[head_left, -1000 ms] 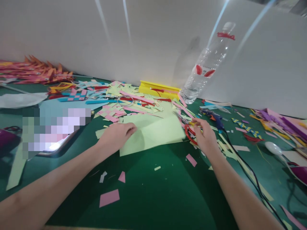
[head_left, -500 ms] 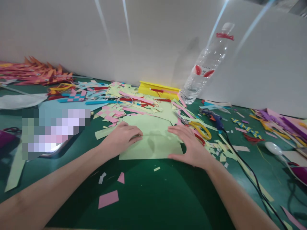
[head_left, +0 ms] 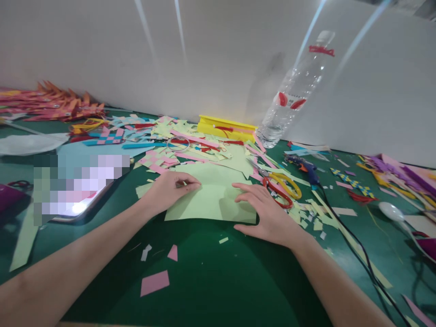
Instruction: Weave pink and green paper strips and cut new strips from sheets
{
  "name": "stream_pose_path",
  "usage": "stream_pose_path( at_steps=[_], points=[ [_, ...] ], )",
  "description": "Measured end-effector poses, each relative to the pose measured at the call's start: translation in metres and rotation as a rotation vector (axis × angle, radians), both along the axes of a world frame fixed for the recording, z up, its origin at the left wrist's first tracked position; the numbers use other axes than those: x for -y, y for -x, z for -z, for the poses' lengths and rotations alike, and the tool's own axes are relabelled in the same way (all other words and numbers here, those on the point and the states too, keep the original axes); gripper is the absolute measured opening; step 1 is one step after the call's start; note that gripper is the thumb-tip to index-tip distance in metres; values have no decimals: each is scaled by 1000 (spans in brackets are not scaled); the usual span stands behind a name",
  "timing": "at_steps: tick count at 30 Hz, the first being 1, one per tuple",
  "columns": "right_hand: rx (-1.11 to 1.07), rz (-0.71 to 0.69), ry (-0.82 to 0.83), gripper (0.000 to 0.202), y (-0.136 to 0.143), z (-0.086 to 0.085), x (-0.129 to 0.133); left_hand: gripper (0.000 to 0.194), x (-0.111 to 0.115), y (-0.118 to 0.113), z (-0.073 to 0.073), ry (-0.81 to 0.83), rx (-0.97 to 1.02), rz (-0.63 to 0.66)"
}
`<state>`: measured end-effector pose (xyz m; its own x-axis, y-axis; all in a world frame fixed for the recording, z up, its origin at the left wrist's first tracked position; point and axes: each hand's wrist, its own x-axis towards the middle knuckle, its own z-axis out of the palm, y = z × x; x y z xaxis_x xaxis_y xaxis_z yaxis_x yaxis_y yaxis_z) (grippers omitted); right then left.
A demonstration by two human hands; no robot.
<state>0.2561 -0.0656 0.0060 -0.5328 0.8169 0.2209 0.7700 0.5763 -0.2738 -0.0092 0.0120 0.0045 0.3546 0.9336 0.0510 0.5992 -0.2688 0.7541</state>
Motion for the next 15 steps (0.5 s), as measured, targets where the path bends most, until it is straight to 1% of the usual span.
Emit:
stream_pose_path(
  at_steps=[4, 9, 15],
  points=[
    [-1, -7, -17, 31, 0, 1, 0, 23, -2, 0, 0, 72, 79, -7],
    [-34, -12, -92, 11, 0, 1, -1, 26, 0, -2, -4, 172, 162, -67],
    [-97, -41, -193, 12, -1, 6, -3, 26, 4, -1, -6, 281, 237, -112]
  ],
)
